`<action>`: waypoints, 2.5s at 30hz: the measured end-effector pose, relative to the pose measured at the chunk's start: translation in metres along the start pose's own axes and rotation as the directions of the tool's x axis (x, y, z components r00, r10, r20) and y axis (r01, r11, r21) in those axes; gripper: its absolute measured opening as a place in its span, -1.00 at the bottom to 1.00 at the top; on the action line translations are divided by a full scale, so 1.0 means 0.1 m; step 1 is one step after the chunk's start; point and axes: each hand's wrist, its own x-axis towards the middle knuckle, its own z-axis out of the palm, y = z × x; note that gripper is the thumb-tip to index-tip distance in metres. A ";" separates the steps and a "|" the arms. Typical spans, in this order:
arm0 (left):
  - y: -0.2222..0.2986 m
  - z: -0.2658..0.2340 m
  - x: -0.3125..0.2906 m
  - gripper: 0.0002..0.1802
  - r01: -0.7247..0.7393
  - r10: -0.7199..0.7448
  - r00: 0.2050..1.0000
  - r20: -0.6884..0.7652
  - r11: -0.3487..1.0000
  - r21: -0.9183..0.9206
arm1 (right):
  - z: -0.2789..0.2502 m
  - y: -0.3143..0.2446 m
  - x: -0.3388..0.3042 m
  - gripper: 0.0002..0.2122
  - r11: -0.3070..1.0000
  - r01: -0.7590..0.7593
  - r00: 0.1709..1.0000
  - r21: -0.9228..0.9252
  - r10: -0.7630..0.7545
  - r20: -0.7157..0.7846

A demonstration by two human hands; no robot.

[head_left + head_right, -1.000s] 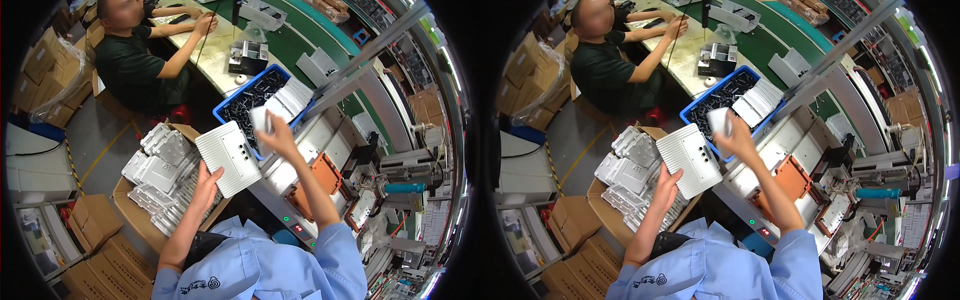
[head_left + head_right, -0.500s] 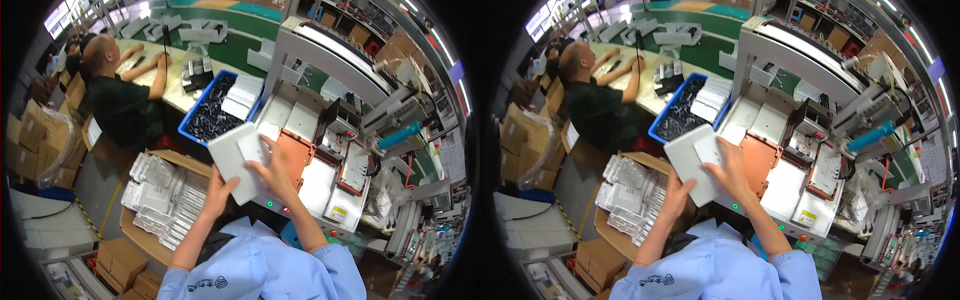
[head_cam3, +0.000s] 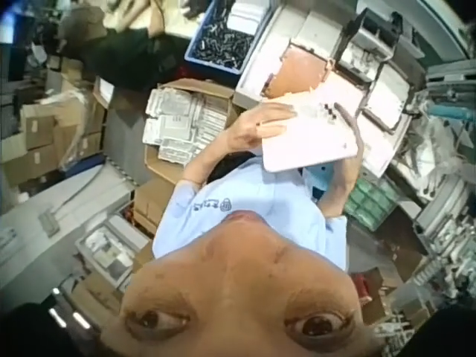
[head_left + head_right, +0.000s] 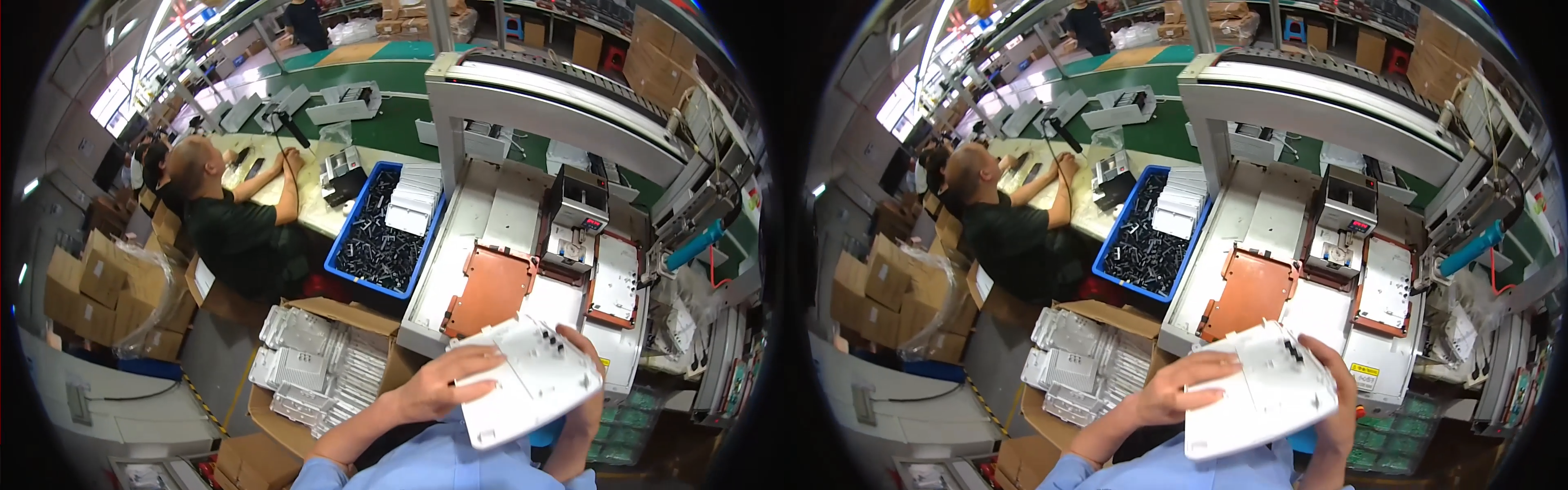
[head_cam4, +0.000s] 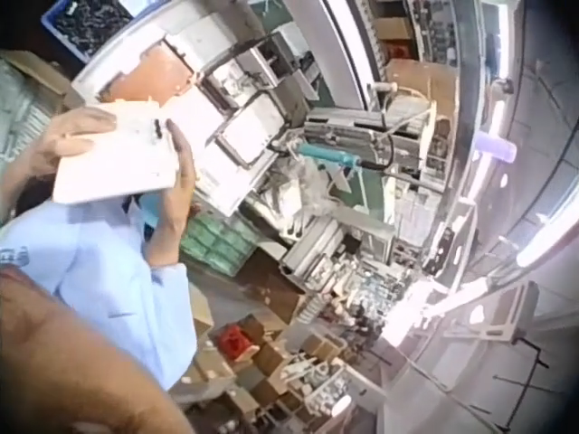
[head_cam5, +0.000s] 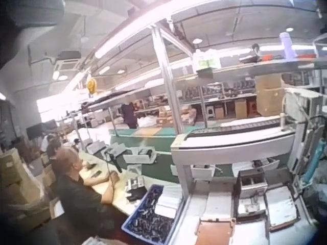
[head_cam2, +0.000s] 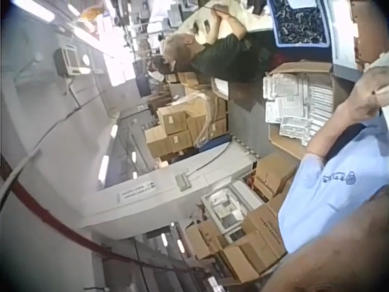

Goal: Assembling plastic housing components using an automated screwdriver station on a factory line.

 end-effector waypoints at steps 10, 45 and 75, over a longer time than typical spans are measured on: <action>-0.04 0.21 -0.20 -0.65 0.113 -0.190 0.910 0.369 0.969 0.221 | -0.34 0.54 -0.07 -0.54 0.738 -0.513 0.854 0.438 0.488 0.179; -1.29 0.76 -0.04 -0.24 0.413 -0.640 0.754 0.150 0.639 0.649 | 0.04 1.45 1.16 -0.73 0.961 -0.257 0.967 0.102 0.255 0.028; -1.43 0.87 0.03 -0.11 0.338 -0.711 0.667 0.224 0.556 0.759 | 0.43 1.63 1.89 -0.75 0.456 -0.094 0.850 -0.885 -0.426 -0.310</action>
